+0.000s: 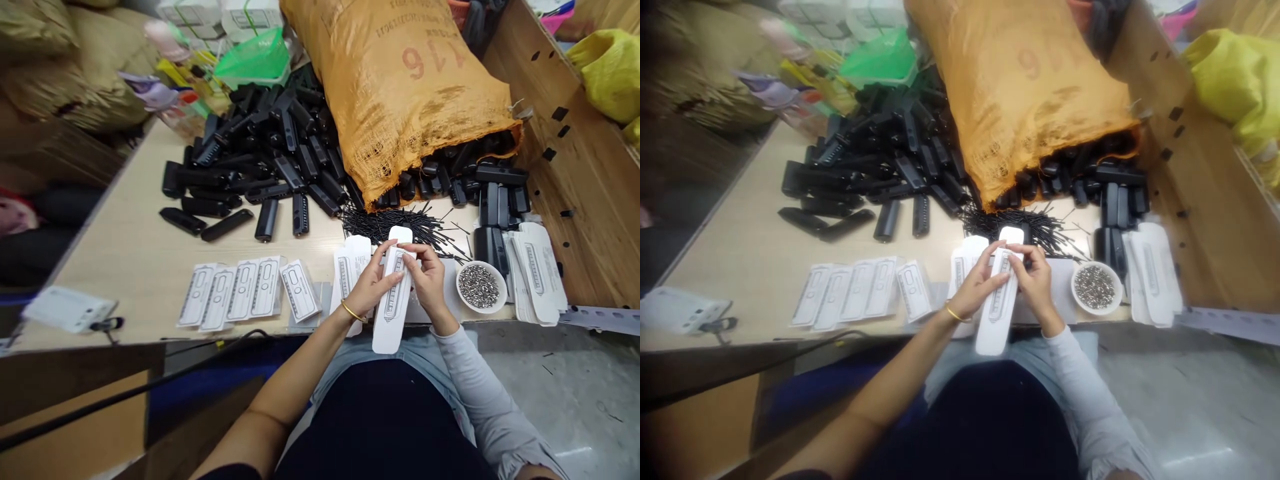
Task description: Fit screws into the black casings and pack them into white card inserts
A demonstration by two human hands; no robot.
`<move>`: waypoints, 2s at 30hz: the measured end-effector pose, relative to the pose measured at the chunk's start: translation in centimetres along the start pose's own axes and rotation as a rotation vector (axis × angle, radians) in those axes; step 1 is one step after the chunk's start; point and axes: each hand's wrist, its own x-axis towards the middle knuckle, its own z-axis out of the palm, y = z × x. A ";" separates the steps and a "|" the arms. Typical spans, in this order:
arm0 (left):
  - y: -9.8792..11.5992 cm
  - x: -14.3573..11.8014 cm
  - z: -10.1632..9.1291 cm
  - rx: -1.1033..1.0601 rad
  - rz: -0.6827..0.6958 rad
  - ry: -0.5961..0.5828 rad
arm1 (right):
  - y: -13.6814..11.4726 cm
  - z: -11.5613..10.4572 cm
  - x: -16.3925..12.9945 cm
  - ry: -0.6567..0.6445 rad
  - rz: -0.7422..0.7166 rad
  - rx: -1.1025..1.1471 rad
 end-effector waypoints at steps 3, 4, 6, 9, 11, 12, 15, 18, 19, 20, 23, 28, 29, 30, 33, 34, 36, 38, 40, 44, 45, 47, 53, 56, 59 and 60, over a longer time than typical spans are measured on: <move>-0.9 0.2 0.4 0.056 0.056 0.003 | 0.1 0.0 0.0 0.072 -0.003 -0.022; -1.1 0.3 0.5 0.054 0.062 0.004 | 0.1 0.0 0.1 0.059 0.020 0.016; -1.4 0.4 0.7 -0.009 0.041 0.019 | 0.0 0.0 0.4 0.026 0.073 0.152; -1.5 0.5 0.8 -0.174 -0.037 0.052 | -0.1 0.0 0.6 0.039 0.083 0.332; -1.4 0.4 0.8 -0.194 -0.077 0.048 | -0.1 -0.1 0.7 0.027 0.096 0.381; -1.3 0.2 0.7 -0.154 -0.084 0.041 | -0.1 -0.2 0.8 0.024 0.129 0.402; -1.1 -0.2 0.7 0.062 -0.056 0.031 | 0.1 -0.4 1.4 0.014 0.306 0.491; -1.0 -0.5 0.6 0.169 -0.063 0.042 | 0.4 -0.6 1.7 -0.026 0.414 0.497; -0.9 -0.4 0.6 0.167 -0.068 0.048 | 0.5 -0.6 1.5 -0.032 0.399 0.471; -0.9 -0.3 0.4 0.152 -0.072 0.046 | 0.5 -0.6 1.2 -0.027 0.365 0.438; -0.6 0.2 -0.2 0.090 -0.095 0.028 | 0.4 -0.5 -0.4 -0.025 0.229 0.309; -0.6 1.3 -1.6 0.212 0.106 0.044 | -0.1 -0.5 -0.3 0.087 0.309 0.367; -0.7 1.5 -1.8 0.309 0.260 -0.009 | -0.1 -0.4 0.2 0.188 0.318 0.416; -0.8 1.6 -1.8 0.418 0.430 -0.066 | -0.2 -0.3 0.8 0.268 0.315 0.442; -0.6 2.0 -2.0 0.632 0.834 -0.025 | -0.2 0.3 2.0 0.192 0.264 0.302; -0.4 2.0 -2.1 0.633 0.869 0.071 | -0.1 0.4 2.1 0.120 0.223 0.150; 0.2 1.9 -2.4 0.595 0.768 0.280 | 0.7 0.7 1.7 0.047 0.119 -0.277; 1.0 1.6 -2.8 0.664 0.514 0.437 | 2.0 0.8 1.2 0.041 0.060 -0.680; 1.6 1.3 -3.1 0.829 0.286 0.504 | 3.4 0.3 1.0 0.021 0.051 -0.817; 2.6 0.9 -3.2 1.158 0.048 0.447 | 4.0 -3.2 1.8 0.069 0.075 -0.377; 2.7 0.9 -3.2 1.221 0.006 0.433 | 3.4 -4.5 2.0 0.086 0.110 -0.215; 2.8 1.0 -3.2 1.339 -0.019 0.396 | 1.4 -6.9 2.5 0.102 0.101 -0.011; 2.3 2.2 -1.7 1.282 0.144 0.049 | -4.1 -7.7 3.8 -0.523 -0.213 -0.375; 2.0 2.6 -1.1 1.002 0.107 0.110 | -2.7 -7.4 6.0 -0.428 -0.206 -0.503; 1.5 2.8 -1.1 0.790 0.112 0.248 | 1.0 -8.4 8.4 -0.227 -0.037 -1.014; 1.2 3.0 -1.1 0.744 0.134 0.277 | 2.3 -8.8 9.0 -0.297 0.031 -1.203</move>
